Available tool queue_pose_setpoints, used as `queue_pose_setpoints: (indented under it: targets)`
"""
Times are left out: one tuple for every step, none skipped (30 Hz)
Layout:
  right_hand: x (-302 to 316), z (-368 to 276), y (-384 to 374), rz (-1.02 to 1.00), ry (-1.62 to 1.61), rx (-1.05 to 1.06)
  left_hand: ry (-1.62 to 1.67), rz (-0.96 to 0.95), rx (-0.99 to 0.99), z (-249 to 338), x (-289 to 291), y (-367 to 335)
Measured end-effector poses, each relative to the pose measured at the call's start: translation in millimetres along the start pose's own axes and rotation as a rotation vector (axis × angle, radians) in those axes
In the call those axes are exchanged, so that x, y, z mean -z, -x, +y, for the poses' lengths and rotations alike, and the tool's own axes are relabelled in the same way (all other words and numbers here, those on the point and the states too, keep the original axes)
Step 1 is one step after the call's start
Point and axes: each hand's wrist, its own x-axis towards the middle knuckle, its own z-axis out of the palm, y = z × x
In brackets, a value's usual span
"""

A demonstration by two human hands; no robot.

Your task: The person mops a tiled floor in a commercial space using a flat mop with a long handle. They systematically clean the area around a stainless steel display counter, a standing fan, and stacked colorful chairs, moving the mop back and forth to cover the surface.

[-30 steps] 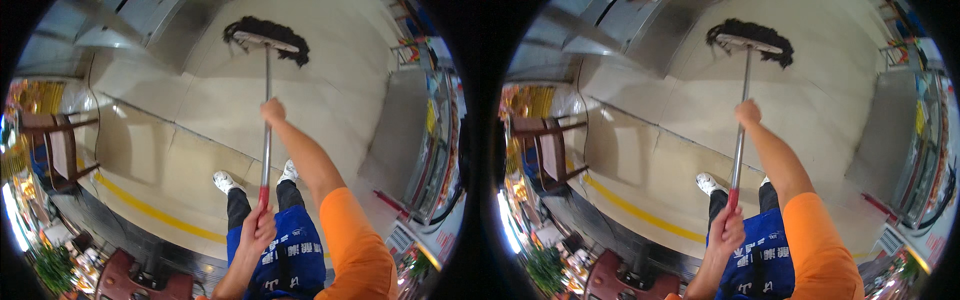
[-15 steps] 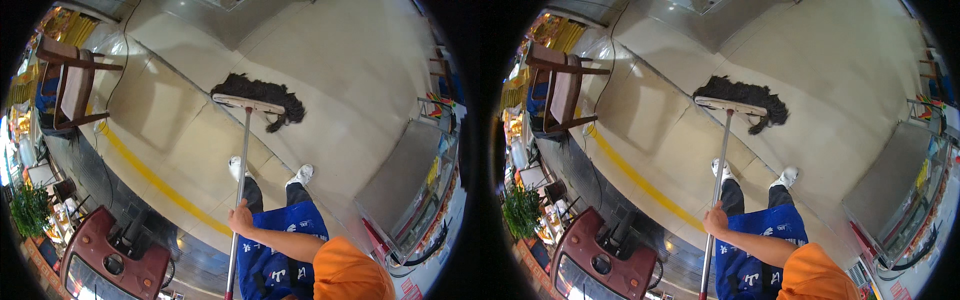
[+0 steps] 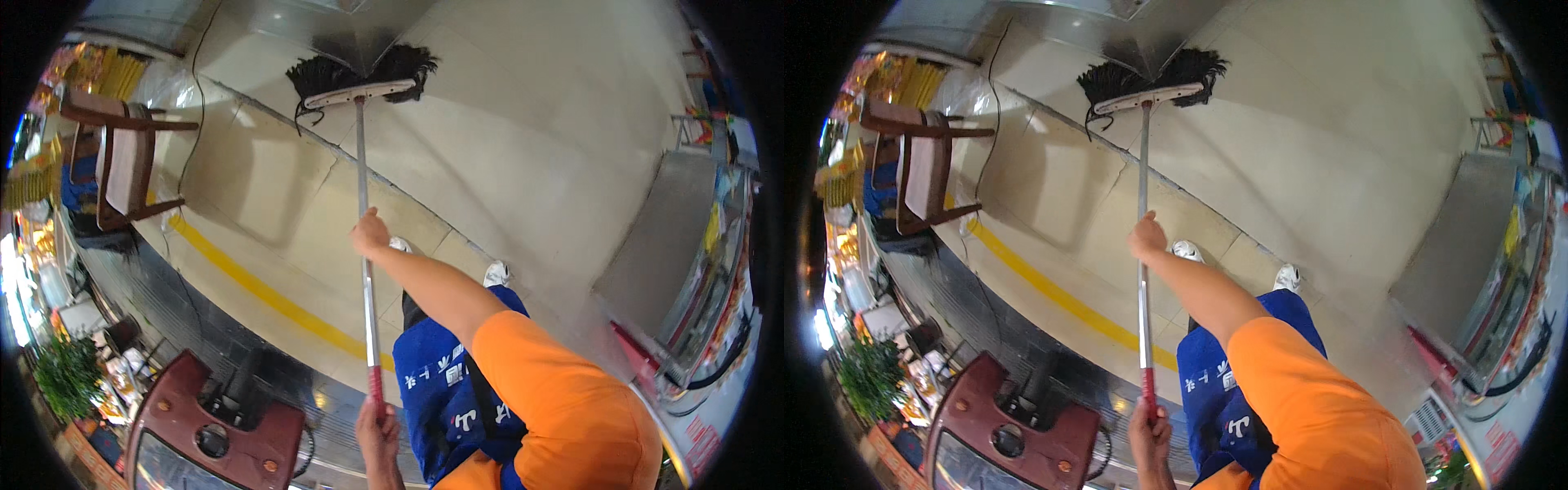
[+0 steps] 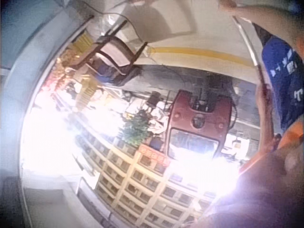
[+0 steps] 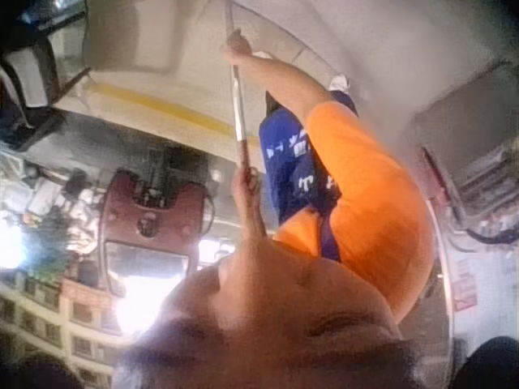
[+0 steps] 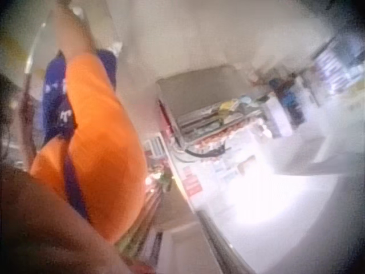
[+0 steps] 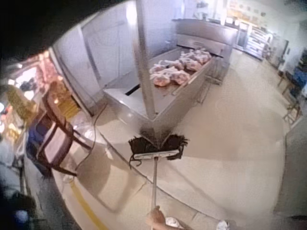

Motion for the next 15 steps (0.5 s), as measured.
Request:
queue_pose_setpoints:
  targets:
    - [-5.9, -5.8, 10.7, 0.007, -0.092, -0.050, -0.184, 0.119, -0.203, 8.6, 11.6, 9.9]
    - [-17.5, -7.8, 28.8, 0.010, -0.193, -0.085, -0.364, 0.226, -0.387, 26.8, 12.7, 25.3]
    - [-25.9, -9.9, 45.4, 0.023, -0.298, -0.124, -0.752, 0.230, -0.859, 35.9, 29.2, 23.8]
    - [-24.8, -19.0, 78.1, 0.015, -0.436, -0.186, -0.715, 0.339, -0.870, 49.0, 63.6, 35.4]
    - [-40.0, -25.4, 103.7, 0.019, -0.465, -0.195, -0.665, 0.455, -0.884, 59.7, 99.3, 52.1]
    - [-63.6, -9.6, 101.8, 0.001, -0.660, -0.258, -0.981, 0.520, -0.928, 75.2, 87.4, 73.9]
    - [-53.1, -19.7, 142.6, -0.068, -0.788, -0.297, -1.260, 0.648, -0.957, 83.4, 80.9, 113.8]
    - [-28.7, -23.0, 174.3, -0.173, -0.954, -0.359, -1.562, 0.754, -0.965, 92.0, 73.3, 148.4]
    - [-25.0, -15.5, 180.7, -0.134, -1.027, -0.369, -1.883, 0.838, -1.012, 106.8, 53.1, 175.8]
    - [-14.4, -13.1, 192.3, -0.159, -1.210, -0.408, -2.038, 0.899, -1.072, 114.7, 36.5, 199.1]
    - [6.1, -3.0, 201.3, -0.228, -1.366, -0.443, -2.102, 0.917, -1.125, 115.9, 22.4, 213.6]
    - [21.2, 5.3, 194.6, -0.227, -1.435, -0.487, -2.150, 0.908, -1.198, 119.2, -1.9, 224.1]
    - [48.4, 14.9, 200.4, -0.219, -1.517, -0.517, -2.176, 0.898, -1.248, 119.6, -22.7, 233.3]
    - [61.5, 30.4, 203.2, -0.204, -1.598, -0.499, -2.204, 0.864, -1.303, 115.6, -46.9, 241.3]
    - [73.4, 42.7, 202.8, -0.186, -1.681, -0.478, -2.232, 0.820, -1.349, 111.6, -71.9, 247.6]
